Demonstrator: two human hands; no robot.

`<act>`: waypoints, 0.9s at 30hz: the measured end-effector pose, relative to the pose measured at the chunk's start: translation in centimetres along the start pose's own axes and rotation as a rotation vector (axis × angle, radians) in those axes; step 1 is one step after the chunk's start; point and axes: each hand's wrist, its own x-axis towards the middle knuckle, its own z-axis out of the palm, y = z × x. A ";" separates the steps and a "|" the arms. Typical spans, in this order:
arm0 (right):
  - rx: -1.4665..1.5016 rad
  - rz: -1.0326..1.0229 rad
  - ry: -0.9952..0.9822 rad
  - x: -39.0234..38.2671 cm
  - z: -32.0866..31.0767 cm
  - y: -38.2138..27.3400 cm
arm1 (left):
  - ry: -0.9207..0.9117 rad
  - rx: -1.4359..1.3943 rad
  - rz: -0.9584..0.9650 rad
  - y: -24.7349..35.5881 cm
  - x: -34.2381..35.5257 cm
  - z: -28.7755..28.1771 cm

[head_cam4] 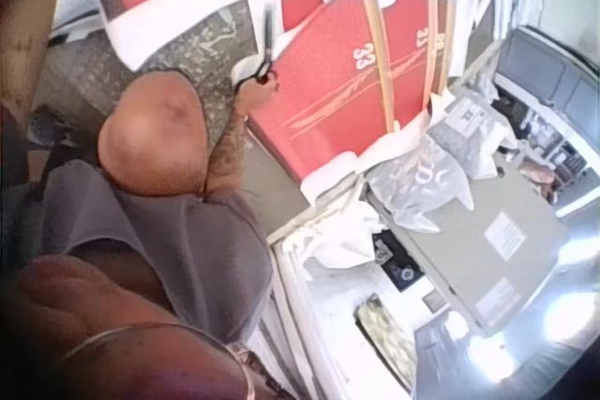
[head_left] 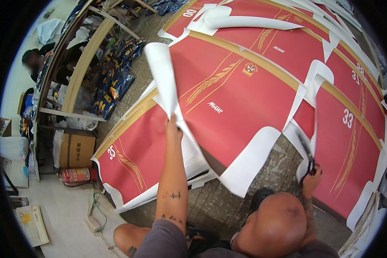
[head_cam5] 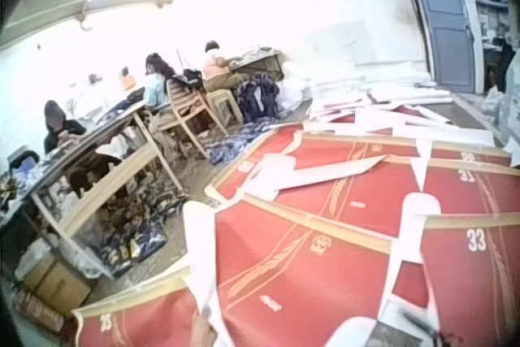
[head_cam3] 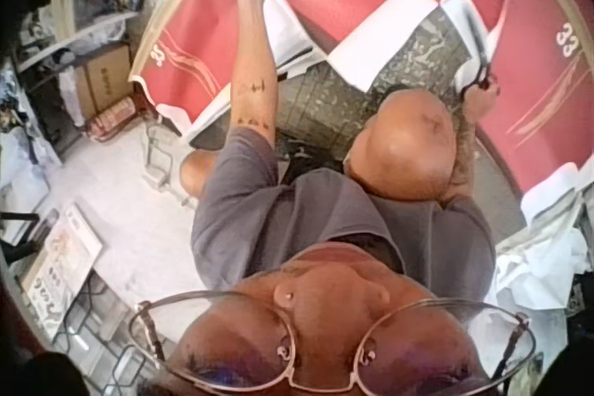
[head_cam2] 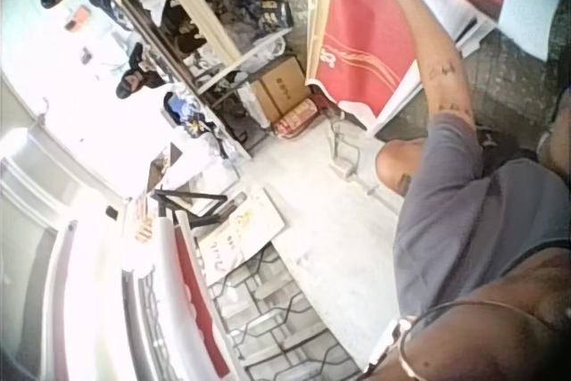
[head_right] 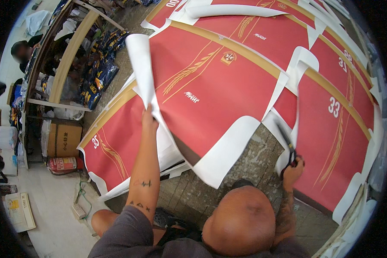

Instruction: The person sits on the floor and uses scissors to cut white backing material from large red printed sheets. They peel away the backing, trim edges, and stack the finished sheets.

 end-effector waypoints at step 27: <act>0.864 -0.019 -0.837 2.8 -1.2 -20.7 | 0.286 0.310 -0.044 -10.5 -6.9 11.9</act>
